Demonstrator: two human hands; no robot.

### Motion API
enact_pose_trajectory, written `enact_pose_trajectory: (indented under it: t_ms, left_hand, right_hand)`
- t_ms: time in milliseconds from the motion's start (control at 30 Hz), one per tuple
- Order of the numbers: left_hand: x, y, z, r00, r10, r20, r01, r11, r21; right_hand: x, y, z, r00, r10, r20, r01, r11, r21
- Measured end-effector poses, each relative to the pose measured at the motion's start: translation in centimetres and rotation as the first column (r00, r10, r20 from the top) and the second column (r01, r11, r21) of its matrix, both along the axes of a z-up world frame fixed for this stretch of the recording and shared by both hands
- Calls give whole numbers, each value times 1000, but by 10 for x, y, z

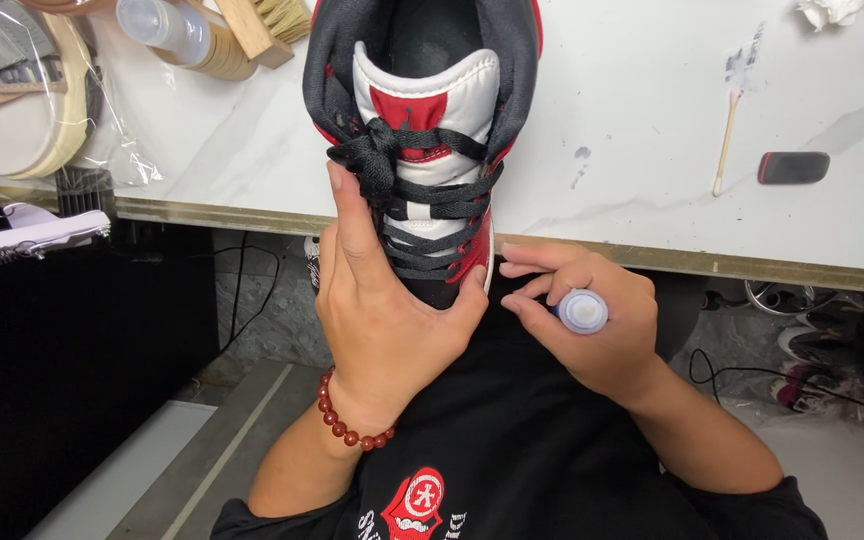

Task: The person holds a red and black sneaker, adjusts its laces, and applies glue from a small blue bottle along the edge where the upper meets the sole. They press and smooth the sole edge by hand, then turn the shoe to treat other sections of the sole edge.

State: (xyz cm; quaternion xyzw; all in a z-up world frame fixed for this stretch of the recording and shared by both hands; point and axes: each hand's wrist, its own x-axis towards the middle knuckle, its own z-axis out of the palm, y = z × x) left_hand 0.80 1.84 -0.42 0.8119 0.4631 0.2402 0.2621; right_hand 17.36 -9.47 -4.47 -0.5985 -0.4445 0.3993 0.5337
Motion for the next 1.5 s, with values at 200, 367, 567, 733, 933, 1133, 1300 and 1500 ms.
enact_pose_trajectory:
  t_ms: [200,367,567,733,933,1133,1300,1500]
  left_hand:
    - [-3,0,-3,1000,-15,18,15,1000,7]
    - [-5,-1,-7,997,-23,72,19,999,48]
    - [-9,-3,-14,985,16,170,-23,999,40]
    - [-13,-7,-10,962,40,272,-51,998,36]
    - [-17,-16,6,946,24,323,-63,992,111]
    - [-19,-15,14,915,10,403,-23,999,27]
    - [-18,-18,13,872,43,487,-11,998,-68]
    - [-23,-24,9,852,38,522,-4,998,-66]
  right_hand:
    - [22,-17,-2,999,35,16,-34,997,-70]
    - [36,-30,-7,913,107,-394,-96,994,49]
    - [38,-47,-18,812,-56,-581,3,996,-92]
    - [14,-48,-34,685,-32,-727,186,973,132]
    - [-4,-11,-23,934,-314,-168,344,918,197]
    - [31,28,-9,918,-354,180,341,935,96]
    - [32,36,-4,701,-413,581,402,902,156]
    - [10,29,34,652,-518,554,443,853,276]
